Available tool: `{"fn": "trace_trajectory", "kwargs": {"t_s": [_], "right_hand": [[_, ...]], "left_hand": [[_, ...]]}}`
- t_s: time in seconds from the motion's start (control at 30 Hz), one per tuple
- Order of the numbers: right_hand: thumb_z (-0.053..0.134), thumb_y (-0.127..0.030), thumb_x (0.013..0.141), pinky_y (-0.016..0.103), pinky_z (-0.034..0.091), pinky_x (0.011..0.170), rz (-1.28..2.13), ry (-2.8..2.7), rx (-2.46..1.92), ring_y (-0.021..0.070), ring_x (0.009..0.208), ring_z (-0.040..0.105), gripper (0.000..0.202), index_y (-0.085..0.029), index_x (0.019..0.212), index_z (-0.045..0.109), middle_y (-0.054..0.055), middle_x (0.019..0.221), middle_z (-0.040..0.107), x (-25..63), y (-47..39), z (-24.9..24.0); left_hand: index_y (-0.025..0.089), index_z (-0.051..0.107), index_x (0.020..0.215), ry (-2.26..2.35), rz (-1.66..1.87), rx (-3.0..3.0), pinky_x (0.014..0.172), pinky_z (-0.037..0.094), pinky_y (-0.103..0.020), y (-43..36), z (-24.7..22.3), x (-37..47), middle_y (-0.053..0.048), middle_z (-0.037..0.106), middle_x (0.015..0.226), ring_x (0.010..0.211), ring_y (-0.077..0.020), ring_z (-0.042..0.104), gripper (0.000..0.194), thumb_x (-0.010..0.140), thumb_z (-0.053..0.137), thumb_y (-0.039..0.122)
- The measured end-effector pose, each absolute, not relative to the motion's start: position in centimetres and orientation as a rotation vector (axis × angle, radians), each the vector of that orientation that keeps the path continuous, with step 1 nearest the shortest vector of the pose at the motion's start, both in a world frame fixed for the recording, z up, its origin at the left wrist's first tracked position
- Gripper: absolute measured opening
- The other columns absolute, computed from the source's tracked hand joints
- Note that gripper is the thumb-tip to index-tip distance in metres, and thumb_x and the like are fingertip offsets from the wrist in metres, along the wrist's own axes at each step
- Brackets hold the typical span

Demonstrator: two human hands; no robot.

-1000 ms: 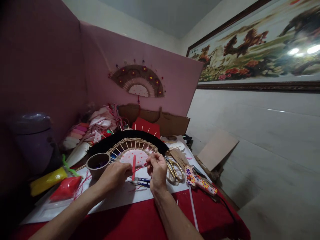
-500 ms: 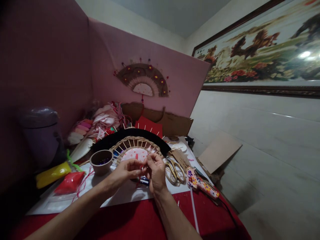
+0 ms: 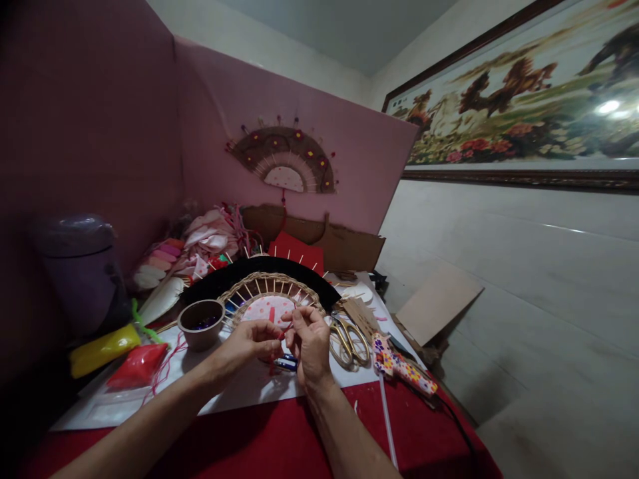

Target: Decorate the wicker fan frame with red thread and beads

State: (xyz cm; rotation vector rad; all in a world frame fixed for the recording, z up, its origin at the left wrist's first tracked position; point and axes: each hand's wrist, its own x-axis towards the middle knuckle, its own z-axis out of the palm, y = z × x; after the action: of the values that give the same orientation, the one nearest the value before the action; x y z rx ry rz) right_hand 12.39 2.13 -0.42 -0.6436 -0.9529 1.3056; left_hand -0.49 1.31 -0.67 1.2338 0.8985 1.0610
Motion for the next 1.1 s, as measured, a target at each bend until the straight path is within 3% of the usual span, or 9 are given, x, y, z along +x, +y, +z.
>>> {"fn": "trace_trajectory", "kwargs": {"t_s": [0.47, 0.8, 0.93, 1.1], "right_hand": [[0.075, -0.036, 0.069, 0.012, 0.025, 0.029, 1.345, -0.946, -0.631, 0.0023, 0.031, 0.041, 0.03, -0.017, 0.074, 0.051, -0.004, 0.059, 0.062, 12.33, 1.98, -0.29], [0.075, -0.039, 0.069, 0.011, 0.021, 0.028, 1.305, -0.98, -0.646, 0.0012, 0.027, 0.037, 0.033, -0.017, 0.076, 0.052, -0.005, 0.052, 0.059, 12.28, 1.84, -0.27], [0.073, -0.04, 0.071, 0.011, 0.023, 0.03, 1.273, -0.997, -0.659, -0.0012, 0.027, 0.034, 0.033, -0.016, 0.076, 0.052, 0.002, 0.069, 0.07, 12.33, 1.78, -0.24], [0.072, -0.039, 0.073, 0.011, 0.018, 0.029, 1.283, -1.039, -0.662, -0.0007, 0.027, 0.034, 0.031, -0.016, 0.077, 0.052, 0.004, 0.07, 0.071, 12.27, 1.62, -0.11]], "left_hand": [[0.012, 0.062, 0.076, 0.796, 0.974, 1.104, 0.053, 0.038, -0.024, 0.89, -0.76, -0.63, -0.001, 0.061, 0.06, 0.049, -0.0103, 0.054, 0.039, 0.067, 0.069, 0.05], [0.012, 0.067, 0.093, 0.689, 1.022, 1.067, 0.063, 0.04, -0.024, 0.93, -0.56, -0.69, -0.006, 0.067, 0.078, 0.069, -0.013, 0.059, 0.03, 0.067, 0.071, 0.027], [0.01, 0.068, 0.086, 0.728, 1.011, 1.041, 0.062, 0.039, -0.024, 0.91, -0.57, -0.8, -0.007, 0.067, 0.079, 0.069, -0.0129, 0.057, 0.026, 0.067, 0.072, 0.028], [0.01, 0.069, 0.083, 0.721, 0.986, 1.099, 0.062, 0.038, -0.025, 0.62, -0.23, -0.67, -0.007, 0.065, 0.077, 0.07, -0.0134, 0.055, 0.026, 0.069, 0.07, 0.032]]}}
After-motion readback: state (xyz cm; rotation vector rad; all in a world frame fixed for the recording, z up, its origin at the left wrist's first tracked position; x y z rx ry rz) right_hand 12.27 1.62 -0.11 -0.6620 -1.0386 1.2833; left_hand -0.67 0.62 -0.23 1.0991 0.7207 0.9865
